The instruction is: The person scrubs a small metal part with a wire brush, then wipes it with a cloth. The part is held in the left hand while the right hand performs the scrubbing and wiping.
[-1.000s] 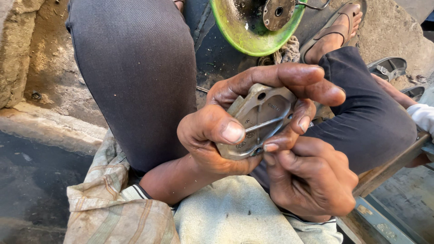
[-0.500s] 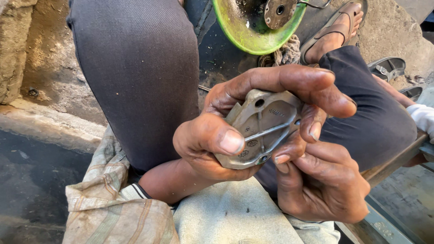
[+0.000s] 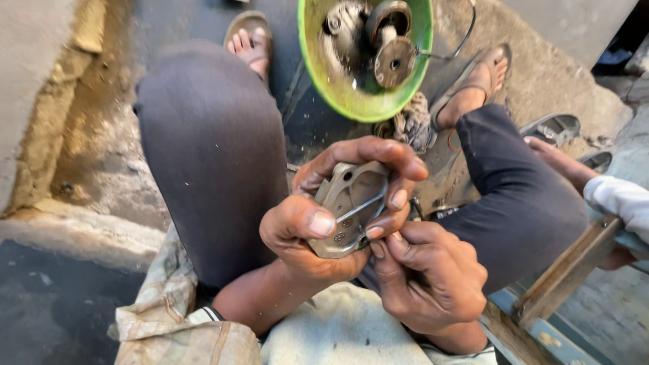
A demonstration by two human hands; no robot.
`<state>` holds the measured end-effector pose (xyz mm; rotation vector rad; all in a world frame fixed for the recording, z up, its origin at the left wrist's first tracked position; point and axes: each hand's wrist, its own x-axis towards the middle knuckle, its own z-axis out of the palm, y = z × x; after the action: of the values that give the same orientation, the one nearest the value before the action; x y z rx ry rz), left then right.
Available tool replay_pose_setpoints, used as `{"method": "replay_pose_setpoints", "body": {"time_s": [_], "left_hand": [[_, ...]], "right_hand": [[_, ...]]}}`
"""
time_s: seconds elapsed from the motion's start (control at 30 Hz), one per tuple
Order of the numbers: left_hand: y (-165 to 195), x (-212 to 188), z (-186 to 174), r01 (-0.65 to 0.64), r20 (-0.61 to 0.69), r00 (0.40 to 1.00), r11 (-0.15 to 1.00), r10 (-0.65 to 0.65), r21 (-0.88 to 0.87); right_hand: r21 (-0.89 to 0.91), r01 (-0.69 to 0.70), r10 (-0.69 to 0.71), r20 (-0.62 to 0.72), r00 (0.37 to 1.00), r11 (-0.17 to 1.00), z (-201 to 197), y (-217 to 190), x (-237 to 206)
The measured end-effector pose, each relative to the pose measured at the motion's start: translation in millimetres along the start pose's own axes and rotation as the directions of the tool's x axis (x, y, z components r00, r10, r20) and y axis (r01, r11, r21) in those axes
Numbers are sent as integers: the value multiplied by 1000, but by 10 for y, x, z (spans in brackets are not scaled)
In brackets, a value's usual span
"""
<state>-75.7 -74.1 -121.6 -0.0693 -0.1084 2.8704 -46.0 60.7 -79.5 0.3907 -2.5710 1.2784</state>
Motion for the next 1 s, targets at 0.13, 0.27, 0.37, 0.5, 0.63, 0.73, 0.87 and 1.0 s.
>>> {"method": "replay_pose_setpoints", "body": {"time_s": [0.13, 0.27, 0.37, 0.5, 0.63, 0.73, 0.87, 1.0], "left_hand": [[-15, 32, 16, -10, 7, 1000, 998, 10, -69], [-22, 5, -22, -13, 12, 1000, 996, 14, -89], [-33, 7, -52, -33, 40, 999, 996, 36, -83], [-26, 38, -35, -10, 88, 996, 988, 23, -152], [-12, 41, 33, 11, 59, 998, 998, -7, -61], [-21, 44, 53, 50, 21, 998, 997, -51, 51], [-56, 59, 78, 132, -2, 991, 991, -132, 3], [-46, 132, 183, 100, -9, 995, 995, -100, -18]], "right_hand": [[66, 0, -1, 24, 1000, 998, 0, 5, 29], [92, -3, 0, 30, 1000, 996, 11, 21, -18], [160, -43, 38, 37, 999, 986, 17, 47, -66], [173, -20, 10, 54, 999, 985, 23, 45, -123], [257, -23, 37, -51, 998, 966, 14, 31, -142], [148, -14, 30, -104, 994, 989, -28, 37, -136], [77, -52, 58, -69, 996, 996, -48, 65, -149], [288, -91, 114, -64, 991, 953, 92, 152, -190]]}}
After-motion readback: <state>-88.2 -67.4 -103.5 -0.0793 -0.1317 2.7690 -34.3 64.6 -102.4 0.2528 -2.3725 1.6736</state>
